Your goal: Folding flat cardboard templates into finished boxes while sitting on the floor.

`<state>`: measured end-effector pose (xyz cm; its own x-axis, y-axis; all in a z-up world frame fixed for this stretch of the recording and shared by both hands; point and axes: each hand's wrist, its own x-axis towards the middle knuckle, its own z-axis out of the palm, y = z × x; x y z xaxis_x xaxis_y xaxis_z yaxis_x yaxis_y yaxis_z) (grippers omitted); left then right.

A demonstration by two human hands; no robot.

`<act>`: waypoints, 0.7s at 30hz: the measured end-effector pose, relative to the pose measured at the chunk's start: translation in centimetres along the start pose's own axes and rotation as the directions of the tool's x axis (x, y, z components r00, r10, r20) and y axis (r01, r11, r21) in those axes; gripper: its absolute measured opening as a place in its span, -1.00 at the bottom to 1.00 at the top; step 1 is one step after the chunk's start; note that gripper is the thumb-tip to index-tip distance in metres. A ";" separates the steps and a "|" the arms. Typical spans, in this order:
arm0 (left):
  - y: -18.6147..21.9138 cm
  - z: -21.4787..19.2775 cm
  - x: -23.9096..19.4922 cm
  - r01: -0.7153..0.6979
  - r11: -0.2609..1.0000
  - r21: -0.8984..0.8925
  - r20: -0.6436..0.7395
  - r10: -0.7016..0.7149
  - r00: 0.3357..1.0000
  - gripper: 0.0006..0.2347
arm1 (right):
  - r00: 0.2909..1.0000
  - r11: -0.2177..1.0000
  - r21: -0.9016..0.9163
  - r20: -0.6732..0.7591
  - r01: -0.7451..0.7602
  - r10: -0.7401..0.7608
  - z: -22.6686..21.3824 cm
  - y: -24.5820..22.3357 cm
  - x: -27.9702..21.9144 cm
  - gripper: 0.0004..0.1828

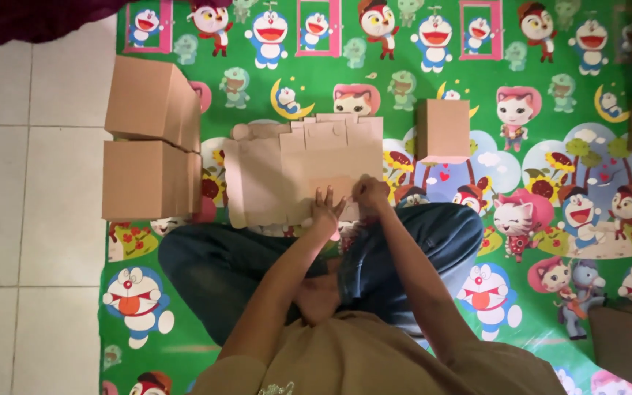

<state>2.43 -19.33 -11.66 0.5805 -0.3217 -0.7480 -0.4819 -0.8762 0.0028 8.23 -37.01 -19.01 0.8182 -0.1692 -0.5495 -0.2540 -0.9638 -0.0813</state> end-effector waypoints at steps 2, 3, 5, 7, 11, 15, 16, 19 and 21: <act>0.1 0.0 0.4 -0.001 1.000 -0.029 0.005 0.001 1.000 -0.05 | 1.000 1.000 0.010 0.029 -0.004 0.003 -1.2 -0.7 -0.5 -0.73; 0.2 0.3 0.5 -0.002 0.998 -0.058 0.020 0.003 1.000 -0.07 | 0.998 1.000 0.022 0.067 -0.008 0.006 -1.5 -1.1 -0.9 -0.64; 0.3 0.0 -0.4 0.005 0.998 -0.056 0.016 -0.004 1.000 -0.03 | 0.997 1.000 0.000 0.076 0.017 -0.017 -1.4 -0.5 -0.6 -0.68; 0.3 -0.3 -1.4 0.008 0.999 -0.053 0.014 -0.007 1.000 0.01 | 0.995 0.999 -0.018 0.087 0.039 -0.037 -1.2 0.1 -0.5 -0.72; -0.2 -1.3 -2.5 0.005 0.998 -0.070 -0.007 -0.005 1.000 0.09 | 0.981 0.988 0.003 0.118 0.154 -0.153 -1.2 0.7 0.0 -0.79; -0.1 0.4 0.2 0.009 0.996 -0.085 0.043 -0.006 0.999 0.18 | 0.988 0.991 -0.066 0.101 0.120 -0.113 1.2 1.3 1.9 -0.84; -0.1 0.3 0.1 0.007 0.996 -0.085 0.044 -0.003 0.999 0.18 | 0.989 0.991 -0.066 0.101 0.118 -0.111 1.1 1.2 1.7 -0.84; -0.1 0.1 -0.1 0.016 0.997 -0.075 0.050 -0.012 0.999 0.17 | 0.992 0.995 -0.033 0.094 0.091 -0.087 0.4 0.8 1.1 -0.85; -0.1 0.2 0.1 0.020 0.997 -0.079 0.051 -0.016 0.999 0.18 | 0.993 0.996 -0.006 0.079 0.093 -0.092 -0.3 0.3 0.4 -0.85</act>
<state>2.43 -19.21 -11.83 0.5540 -0.2891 -0.7807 -0.4166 -0.9082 0.0407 8.61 -37.40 -19.03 0.7947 -0.0632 -0.6037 -0.1739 -0.9766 -0.1267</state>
